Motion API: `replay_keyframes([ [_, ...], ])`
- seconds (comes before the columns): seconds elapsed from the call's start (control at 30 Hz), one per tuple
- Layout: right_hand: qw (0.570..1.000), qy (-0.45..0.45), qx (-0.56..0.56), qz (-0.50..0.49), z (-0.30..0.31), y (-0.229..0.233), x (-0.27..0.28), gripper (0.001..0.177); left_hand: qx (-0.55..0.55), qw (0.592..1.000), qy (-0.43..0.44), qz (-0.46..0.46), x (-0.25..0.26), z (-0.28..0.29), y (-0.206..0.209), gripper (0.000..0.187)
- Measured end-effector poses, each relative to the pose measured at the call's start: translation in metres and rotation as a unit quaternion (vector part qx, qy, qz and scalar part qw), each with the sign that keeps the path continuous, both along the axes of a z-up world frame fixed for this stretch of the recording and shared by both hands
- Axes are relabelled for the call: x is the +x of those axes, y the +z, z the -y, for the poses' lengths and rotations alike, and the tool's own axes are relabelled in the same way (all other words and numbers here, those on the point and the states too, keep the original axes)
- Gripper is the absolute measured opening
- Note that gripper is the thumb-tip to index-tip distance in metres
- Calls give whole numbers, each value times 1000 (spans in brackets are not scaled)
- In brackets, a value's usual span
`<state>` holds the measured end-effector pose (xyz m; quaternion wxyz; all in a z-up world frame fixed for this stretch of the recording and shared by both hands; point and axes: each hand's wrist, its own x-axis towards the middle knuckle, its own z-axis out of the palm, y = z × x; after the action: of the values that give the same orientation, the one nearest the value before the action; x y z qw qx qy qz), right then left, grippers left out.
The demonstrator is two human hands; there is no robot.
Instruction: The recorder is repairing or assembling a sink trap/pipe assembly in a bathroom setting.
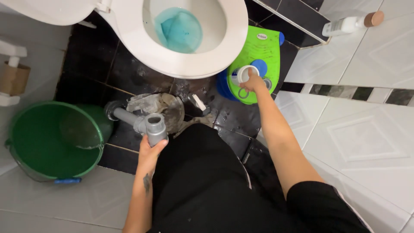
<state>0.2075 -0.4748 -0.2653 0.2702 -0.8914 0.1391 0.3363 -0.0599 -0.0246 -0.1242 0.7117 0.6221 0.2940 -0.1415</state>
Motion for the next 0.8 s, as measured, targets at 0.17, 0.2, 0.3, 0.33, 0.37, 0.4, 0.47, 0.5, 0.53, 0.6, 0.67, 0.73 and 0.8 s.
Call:
replay_keyframes([
  [0.17,987,-54,55,-138,11,-34,3,69,-17,999,-19,26,5,5,2,50],
  [0.2,975,-106,107,-165,16,-44,2,54,6,999,-32,24,6,4,0,51],
  [0.3,925,-321,204,5,25,-3,-13,40,-19,999,-16,35,8,7,0,54],
  [0.33,926,-317,206,6,19,27,-21,40,-18,999,-13,36,11,8,4,54],
  [0.37,845,-384,370,-35,13,57,-30,47,-9,998,-29,55,14,9,8,58],
  [0.4,732,-433,520,-78,4,87,-37,56,2,996,-42,74,16,9,13,62],
  [0.47,683,-405,598,-109,-24,142,-55,59,23,994,-63,92,19,8,12,67],
  [0.5,626,-381,667,-138,-38,168,-64,62,40,989,-92,107,20,7,12,72],
  [0.53,626,-373,668,-150,-55,189,-67,62,48,990,-80,104,25,6,22,72],
  [0.6,606,-268,725,-186,-88,231,-75,66,102,966,-164,172,34,3,41,84],
  [0.67,656,-177,710,-187,-119,261,-75,68,49,972,-171,151,41,1,58,85],
  [0.73,696,-84,689,-182,-148,290,-73,71,-7,975,-177,132,47,-4,76,87],
  [0.8,798,134,576,-114,-174,318,-68,74,60,951,-275,129,58,-9,93,81],
])
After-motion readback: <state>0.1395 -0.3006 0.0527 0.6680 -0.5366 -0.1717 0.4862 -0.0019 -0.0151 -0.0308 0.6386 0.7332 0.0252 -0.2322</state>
